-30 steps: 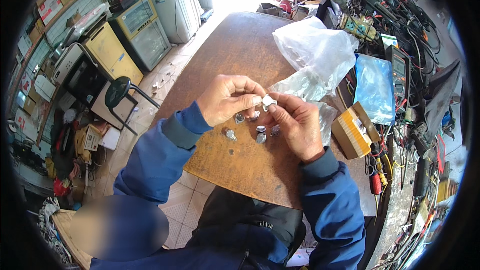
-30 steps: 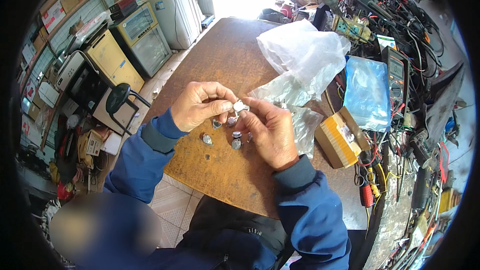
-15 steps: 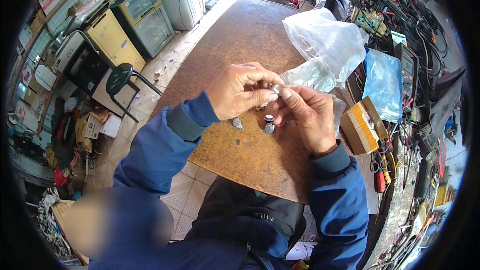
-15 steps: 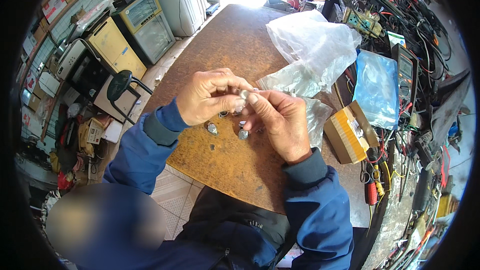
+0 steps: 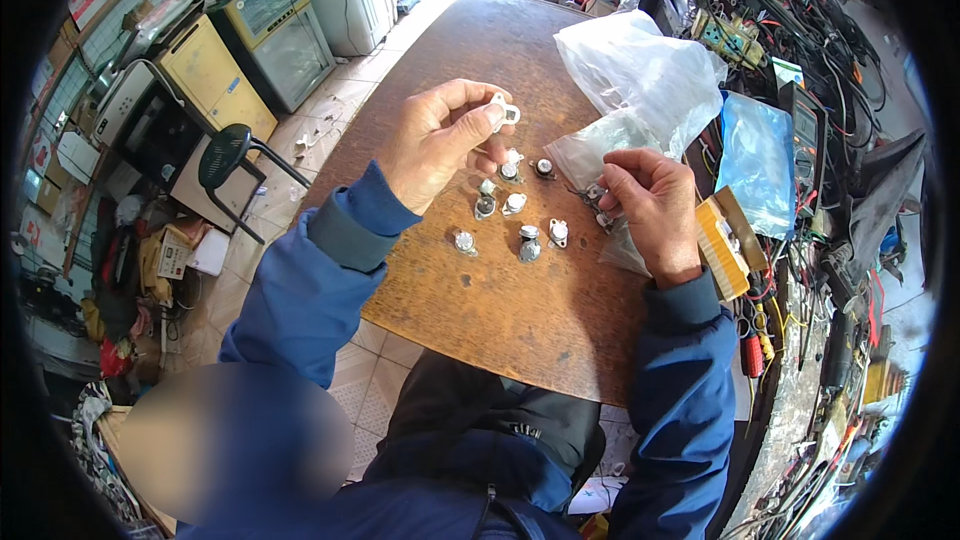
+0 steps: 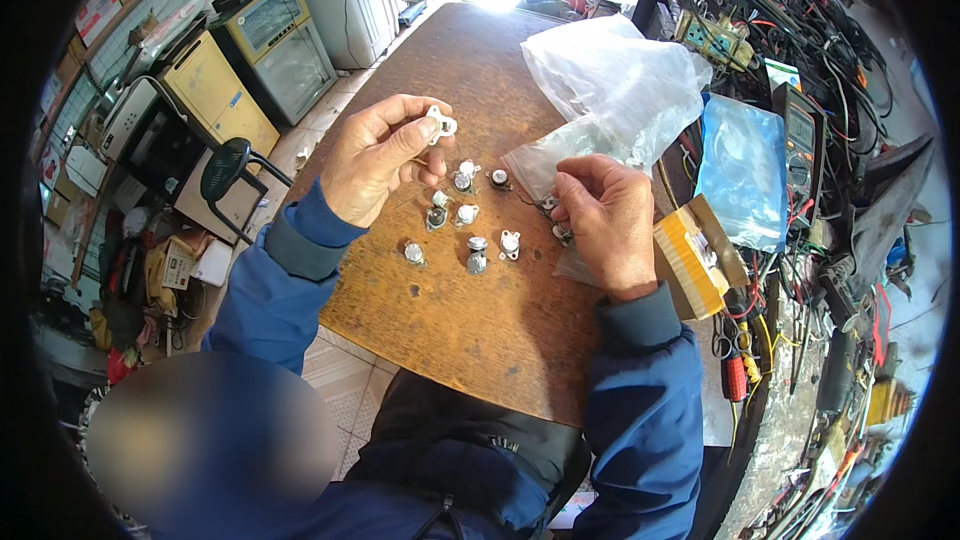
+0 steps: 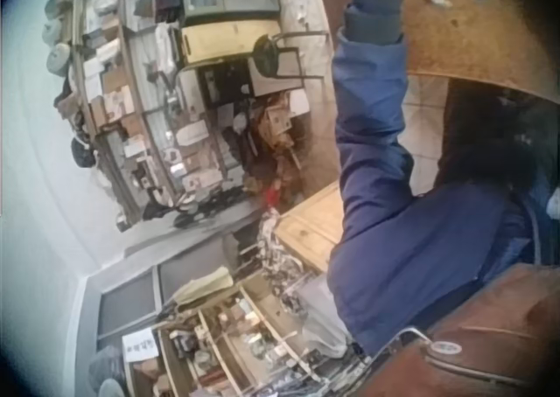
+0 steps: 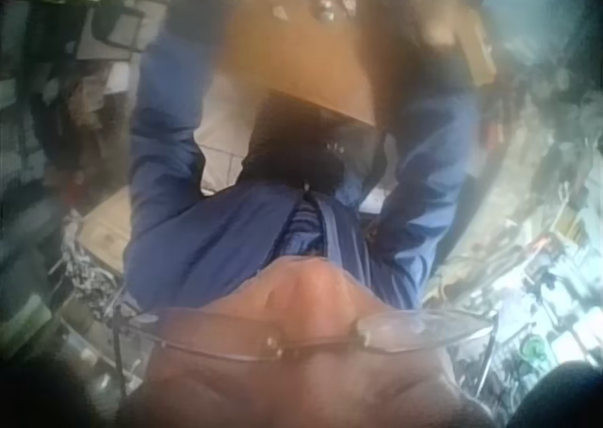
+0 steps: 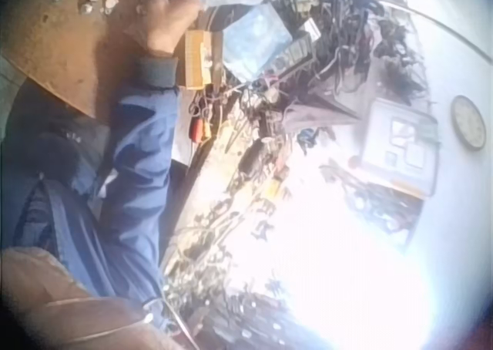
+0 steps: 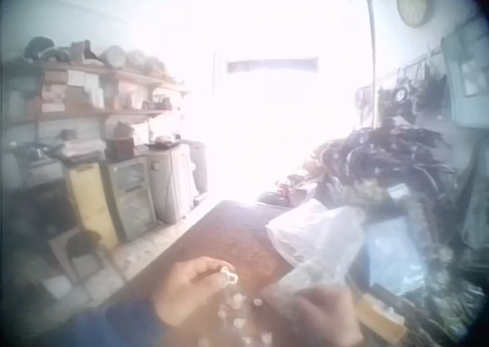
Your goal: The person handles small metallic electronic components on a cluttered workbench, repeatedly picking them up, turning them over, and placing them back down. The person also briefly uses a magnifying glass to view the components before continuing to sort them by hand.
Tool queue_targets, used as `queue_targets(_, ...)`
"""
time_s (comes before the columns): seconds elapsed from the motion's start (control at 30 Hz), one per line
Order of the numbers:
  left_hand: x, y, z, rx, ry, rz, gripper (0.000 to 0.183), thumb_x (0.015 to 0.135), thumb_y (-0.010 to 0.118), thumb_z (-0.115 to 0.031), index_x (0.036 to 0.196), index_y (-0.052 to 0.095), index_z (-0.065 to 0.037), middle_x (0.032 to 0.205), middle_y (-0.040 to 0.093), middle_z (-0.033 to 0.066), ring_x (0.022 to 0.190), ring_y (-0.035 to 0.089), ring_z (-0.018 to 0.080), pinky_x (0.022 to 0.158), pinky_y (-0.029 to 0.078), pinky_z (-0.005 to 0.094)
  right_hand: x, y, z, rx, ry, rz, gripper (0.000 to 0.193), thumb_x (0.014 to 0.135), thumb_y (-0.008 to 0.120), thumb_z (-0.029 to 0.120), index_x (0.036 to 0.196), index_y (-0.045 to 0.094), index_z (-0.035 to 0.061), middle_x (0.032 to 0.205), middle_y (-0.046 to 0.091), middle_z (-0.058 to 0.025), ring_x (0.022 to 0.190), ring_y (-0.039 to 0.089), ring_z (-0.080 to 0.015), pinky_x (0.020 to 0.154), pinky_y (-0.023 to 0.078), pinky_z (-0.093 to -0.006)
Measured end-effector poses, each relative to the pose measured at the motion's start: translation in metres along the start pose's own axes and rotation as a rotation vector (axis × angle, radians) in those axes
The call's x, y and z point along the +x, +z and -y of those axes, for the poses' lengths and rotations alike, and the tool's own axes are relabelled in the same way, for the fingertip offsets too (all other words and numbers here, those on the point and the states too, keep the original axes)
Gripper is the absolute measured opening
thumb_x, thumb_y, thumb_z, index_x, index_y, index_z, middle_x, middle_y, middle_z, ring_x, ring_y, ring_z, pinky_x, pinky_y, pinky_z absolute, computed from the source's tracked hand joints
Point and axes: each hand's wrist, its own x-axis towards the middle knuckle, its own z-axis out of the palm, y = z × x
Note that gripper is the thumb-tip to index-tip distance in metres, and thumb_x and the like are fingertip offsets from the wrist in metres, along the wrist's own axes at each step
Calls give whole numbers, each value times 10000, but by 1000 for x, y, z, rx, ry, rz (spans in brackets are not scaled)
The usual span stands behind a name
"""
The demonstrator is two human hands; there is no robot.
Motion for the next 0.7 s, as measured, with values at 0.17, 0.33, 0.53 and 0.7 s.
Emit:
queue_targets(0.17, -1, -1, -2, 15, -2, -16, 313, 1027, 590, -211, 1225, 582, 30, 987, 650, 84, 769, 627, 119, 667, 551, 257, -2, 1, 3, -84, -22, 45, 162, 902, 673, 52, 996, 706, -75, 760, 698, -70, 627, 631, -89, 563, 503, -242)
queue_targets(0.33, 0, 0, -2, -8, -10, -42, 308, 1027, 588, -207, 1221, 587, 33, 973, 647, 75, 750, 619, 112, 652, 541, 242, -13, 11, 16, -175, -92, 236, 142, 865, 732, 68, 952, 722, -44, 754, 697, -67, 656, 627, -114, 603, 512, -282)
queue_targets(0.53, -1, 1, -3, 15, -27, -46, 283, 1016, 605, -192, 1200, 601, 23, 979, 651, 60, 746, 616, 101, 654, 537, 229, -33, 37, 27, -670, -396, 299, 332, 735, 840, 297, 826, 680, 21, 832, 613, -150, 755, 656, -351, 657, 530, -442)
queue_targets(0.7, -2, 1, -3, 44, -18, -34, 278, 1011, 615, -189, 1195, 604, 19, 989, 658, 55, 756, 618, 94, 662, 540, 228, -37, 42, 21, -734, -416, 264, 235, 756, 775, 215, 846, 650, 38, 880, 585, -157, 780, 642, -374, 666, 525, -461)
